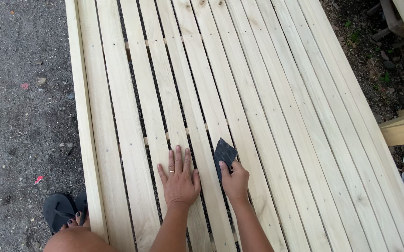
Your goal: The person sands the slatted wooden surface of a furniture frame by hand, rubbing sandpaper back and forth across the wood slats while steadying the frame with the other hand. They switch between sandpaper sheets and a black sanding pad, working over different sections of the slats and edges.
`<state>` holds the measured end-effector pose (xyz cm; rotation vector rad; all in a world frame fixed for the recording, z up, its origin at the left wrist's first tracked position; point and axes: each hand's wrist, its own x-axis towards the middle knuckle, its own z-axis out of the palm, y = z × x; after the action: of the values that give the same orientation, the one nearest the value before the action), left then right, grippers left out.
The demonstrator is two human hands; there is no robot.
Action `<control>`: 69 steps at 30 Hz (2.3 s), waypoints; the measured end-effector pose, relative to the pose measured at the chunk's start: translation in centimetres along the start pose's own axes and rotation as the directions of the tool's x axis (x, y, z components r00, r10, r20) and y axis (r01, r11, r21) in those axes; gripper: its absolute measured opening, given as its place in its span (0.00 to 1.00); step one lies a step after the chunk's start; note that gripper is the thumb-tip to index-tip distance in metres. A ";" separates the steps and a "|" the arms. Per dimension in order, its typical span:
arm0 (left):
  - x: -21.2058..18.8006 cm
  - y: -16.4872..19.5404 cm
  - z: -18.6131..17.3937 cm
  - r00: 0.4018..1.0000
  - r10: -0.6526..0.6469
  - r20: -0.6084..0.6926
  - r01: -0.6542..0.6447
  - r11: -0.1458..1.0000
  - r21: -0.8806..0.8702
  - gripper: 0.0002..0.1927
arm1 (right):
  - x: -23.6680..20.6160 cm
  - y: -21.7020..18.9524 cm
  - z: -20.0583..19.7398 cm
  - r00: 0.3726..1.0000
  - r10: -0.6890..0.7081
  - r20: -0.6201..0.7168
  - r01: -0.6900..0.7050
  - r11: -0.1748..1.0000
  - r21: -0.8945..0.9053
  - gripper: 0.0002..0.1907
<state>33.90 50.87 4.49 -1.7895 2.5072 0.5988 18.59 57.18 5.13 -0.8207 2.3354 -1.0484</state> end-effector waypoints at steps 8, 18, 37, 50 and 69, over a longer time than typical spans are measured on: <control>0.0 0.2 -0.4 0.999 -0.013 0.048 0.014 1.000 -0.012 0.38 | 2.6 -3.4 3.0 0.874 -0.486 -0.005 0.479 0.862 -0.169 0.16; 0.1 0.4 -0.4 0.999 -0.021 0.049 0.024 0.998 -0.055 0.38 | 0.0 -3.2 2.7 0.917 -0.389 0.094 0.392 0.828 -0.401 0.25; 0.0 0.4 -1.2 0.991 -0.040 0.128 0.043 0.999 -0.022 0.38 | 5.1 -3.7 3.2 0.872 -0.487 0.044 0.466 0.801 -0.376 0.09; -0.2 0.4 -0.7 0.999 -0.020 0.035 0.022 0.998 -0.051 0.38 | 4.5 -2.5 3.6 0.844 -0.524 0.113 0.521 0.756 -0.396 0.12; 0.1 0.5 -0.5 0.995 -0.031 0.092 0.033 0.999 -0.029 0.39 | 3.1 -0.8 2.4 0.844 -0.518 0.136 0.530 0.767 -0.362 0.15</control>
<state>33.48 50.82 5.08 -1.7655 2.4183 0.7049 18.07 53.39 3.77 -1.7118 2.3754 -0.7550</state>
